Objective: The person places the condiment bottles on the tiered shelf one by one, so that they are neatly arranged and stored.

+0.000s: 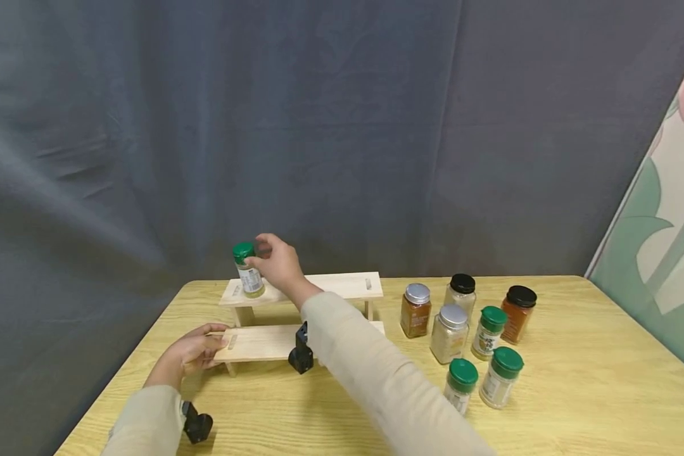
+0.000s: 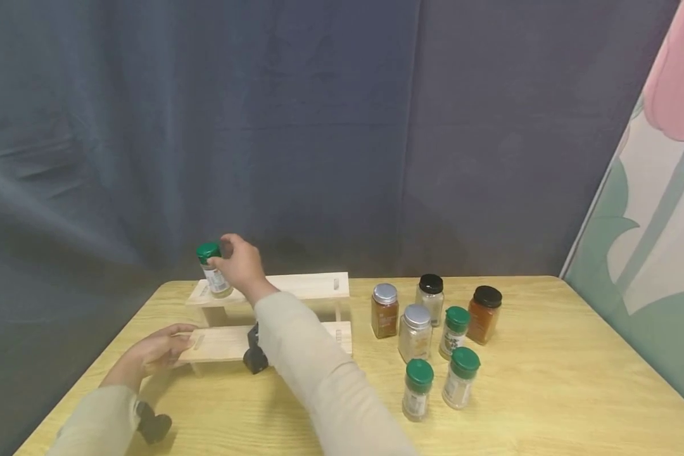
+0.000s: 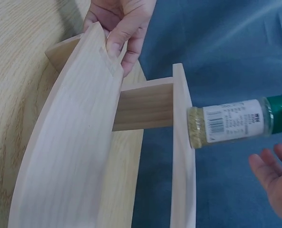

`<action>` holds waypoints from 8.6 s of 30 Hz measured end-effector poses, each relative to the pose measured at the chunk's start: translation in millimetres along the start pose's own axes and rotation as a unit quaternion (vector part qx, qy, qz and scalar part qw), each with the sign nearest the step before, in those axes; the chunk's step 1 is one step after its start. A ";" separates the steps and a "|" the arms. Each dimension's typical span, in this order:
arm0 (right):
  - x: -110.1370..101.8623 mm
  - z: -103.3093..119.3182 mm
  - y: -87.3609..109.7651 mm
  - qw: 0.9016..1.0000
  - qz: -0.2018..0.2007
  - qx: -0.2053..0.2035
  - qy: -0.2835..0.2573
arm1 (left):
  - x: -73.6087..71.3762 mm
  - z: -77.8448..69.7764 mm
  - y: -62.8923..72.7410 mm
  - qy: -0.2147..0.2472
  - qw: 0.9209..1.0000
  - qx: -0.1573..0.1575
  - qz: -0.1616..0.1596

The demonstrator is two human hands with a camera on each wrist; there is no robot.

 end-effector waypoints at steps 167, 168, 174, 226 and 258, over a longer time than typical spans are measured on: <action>-305.9 -151.3 206.3 0.993 -0.082 0.079 0.008 | -6.3 -5.7 -21.2 0.033 0.999 0.001 -0.003; -306.0 -148.2 205.5 0.994 -0.084 0.075 0.004 | -6.5 -5.7 -21.0 0.035 0.999 0.001 -0.004; -308.1 -127.6 199.4 0.993 -0.103 0.047 -0.016 | -7.0 -6.1 -20.7 0.030 1.000 0.002 -0.001; -175.7 -39.8 108.8 0.992 0.030 0.017 -0.123 | -6.5 2.6 -16.2 0.057 0.998 0.000 -0.008; -114.4 -27.6 43.5 0.985 0.028 0.027 -0.169 | -9.8 -5.5 -22.9 0.003 0.999 -0.004 -0.036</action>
Point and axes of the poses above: each hand's wrist, its own y-axis away from the middle knuckle, its own x-axis out of the palm, z = x × y, the point moved 9 cm from there along -y, towards the middle knuckle, and after that the axes turned 3 degrees about x, right-handed, at the moved point
